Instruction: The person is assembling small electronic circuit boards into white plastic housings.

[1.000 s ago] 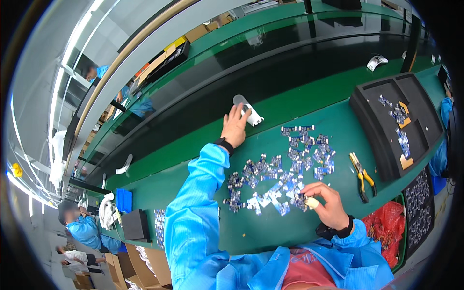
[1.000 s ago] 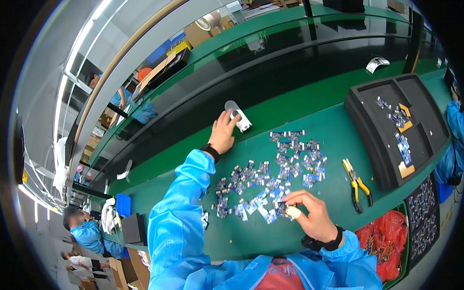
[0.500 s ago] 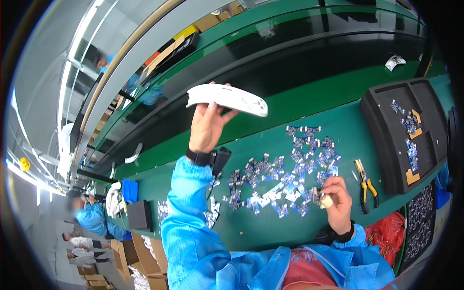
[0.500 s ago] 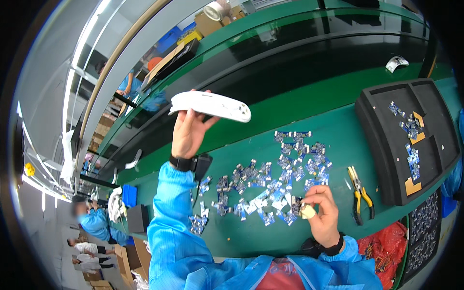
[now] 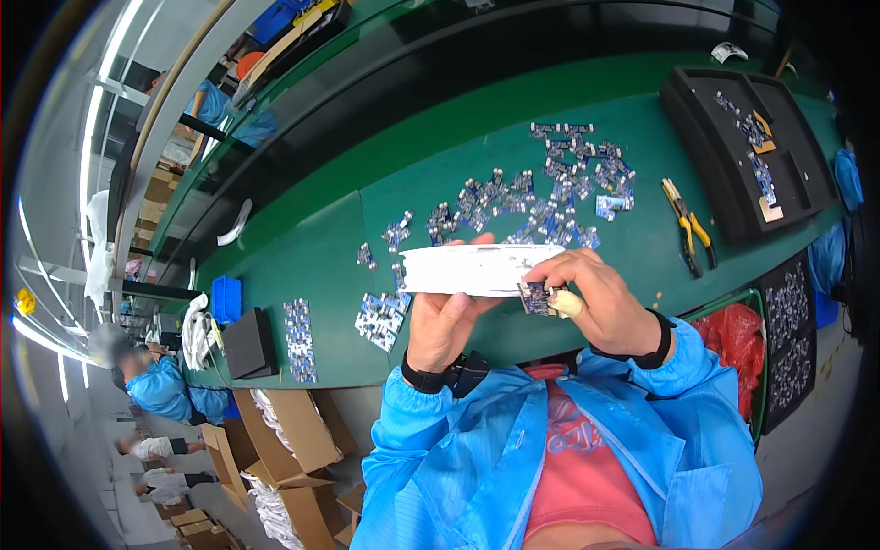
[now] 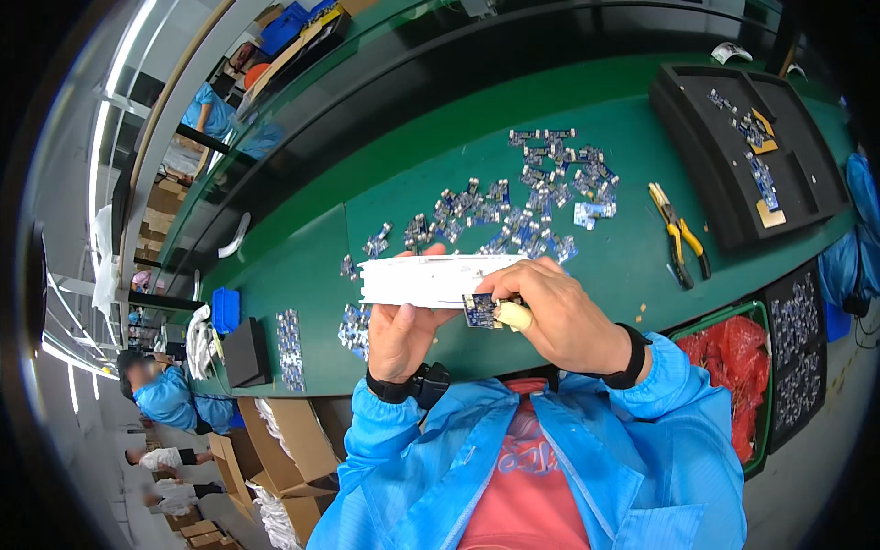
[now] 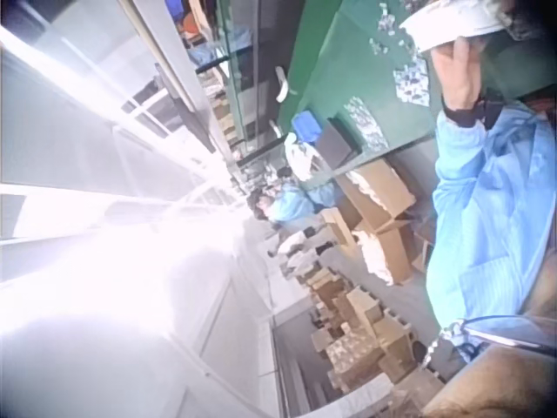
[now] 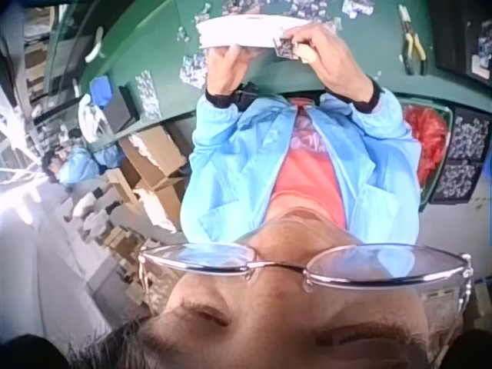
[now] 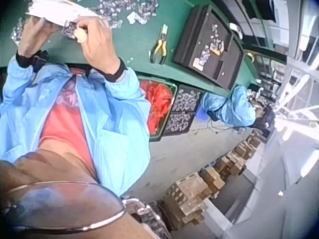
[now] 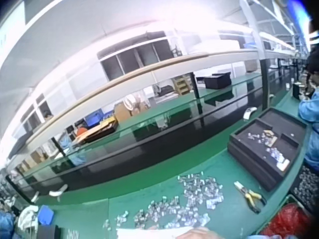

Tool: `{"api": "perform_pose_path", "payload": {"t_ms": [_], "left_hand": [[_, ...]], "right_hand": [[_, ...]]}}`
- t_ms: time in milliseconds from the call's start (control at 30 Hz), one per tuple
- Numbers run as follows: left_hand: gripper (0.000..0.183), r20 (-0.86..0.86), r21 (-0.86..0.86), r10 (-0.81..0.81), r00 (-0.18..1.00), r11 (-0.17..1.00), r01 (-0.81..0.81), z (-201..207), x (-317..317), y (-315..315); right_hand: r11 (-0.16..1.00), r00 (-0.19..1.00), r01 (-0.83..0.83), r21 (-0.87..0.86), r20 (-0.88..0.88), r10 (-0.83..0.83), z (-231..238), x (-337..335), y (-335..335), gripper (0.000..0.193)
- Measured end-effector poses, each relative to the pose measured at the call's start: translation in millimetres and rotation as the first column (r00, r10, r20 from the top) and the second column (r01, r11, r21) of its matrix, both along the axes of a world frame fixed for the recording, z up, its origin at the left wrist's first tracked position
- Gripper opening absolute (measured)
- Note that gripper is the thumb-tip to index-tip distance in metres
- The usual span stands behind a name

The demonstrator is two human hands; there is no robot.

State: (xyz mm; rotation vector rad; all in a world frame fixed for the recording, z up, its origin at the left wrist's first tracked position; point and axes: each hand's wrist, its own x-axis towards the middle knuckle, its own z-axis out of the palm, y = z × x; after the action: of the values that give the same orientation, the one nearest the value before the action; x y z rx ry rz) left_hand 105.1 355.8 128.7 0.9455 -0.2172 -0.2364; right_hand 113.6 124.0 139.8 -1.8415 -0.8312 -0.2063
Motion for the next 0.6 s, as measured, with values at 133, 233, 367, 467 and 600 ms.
{"api": "perform_pose_path", "payload": {"t_ms": [133,233,367,467,600], "left_hand": [[0.057,-0.013,-0.133,0.020,1.000,0.991,-0.022,-7.7,-21.3,15.5],[0.057,-0.027,-0.172,0.002,1.000,0.985,-0.007,-16.4,-38.3,21.9],[0.059,-0.035,-0.193,-0.038,0.999,0.981,0.030,-21.4,-52.3,26.9],[0.062,-0.010,-0.227,-0.045,0.999,0.973,0.041,-27.2,-59.1,26.7],[0.064,-0.019,-0.245,-0.064,0.998,0.968,0.057,-32.7,-61.7,31.7]], "right_hand": [[0.996,0.996,-0.086,0.016,-0.033,0.087,-1.9,-21.2,6.3,0.012],[0.992,0.997,-0.079,-0.097,0.012,0.081,0.4,-29.1,11.3,0.013],[0.987,0.980,0.157,0.045,0.117,-0.161,19.1,-35.1,37.3,0.016],[0.982,0.941,0.188,0.030,0.281,-0.188,10.3,-32.0,58.5,0.025],[0.970,0.874,0.237,-0.056,0.448,-0.188,0.3,-35.7,81.1,0.034]]}}
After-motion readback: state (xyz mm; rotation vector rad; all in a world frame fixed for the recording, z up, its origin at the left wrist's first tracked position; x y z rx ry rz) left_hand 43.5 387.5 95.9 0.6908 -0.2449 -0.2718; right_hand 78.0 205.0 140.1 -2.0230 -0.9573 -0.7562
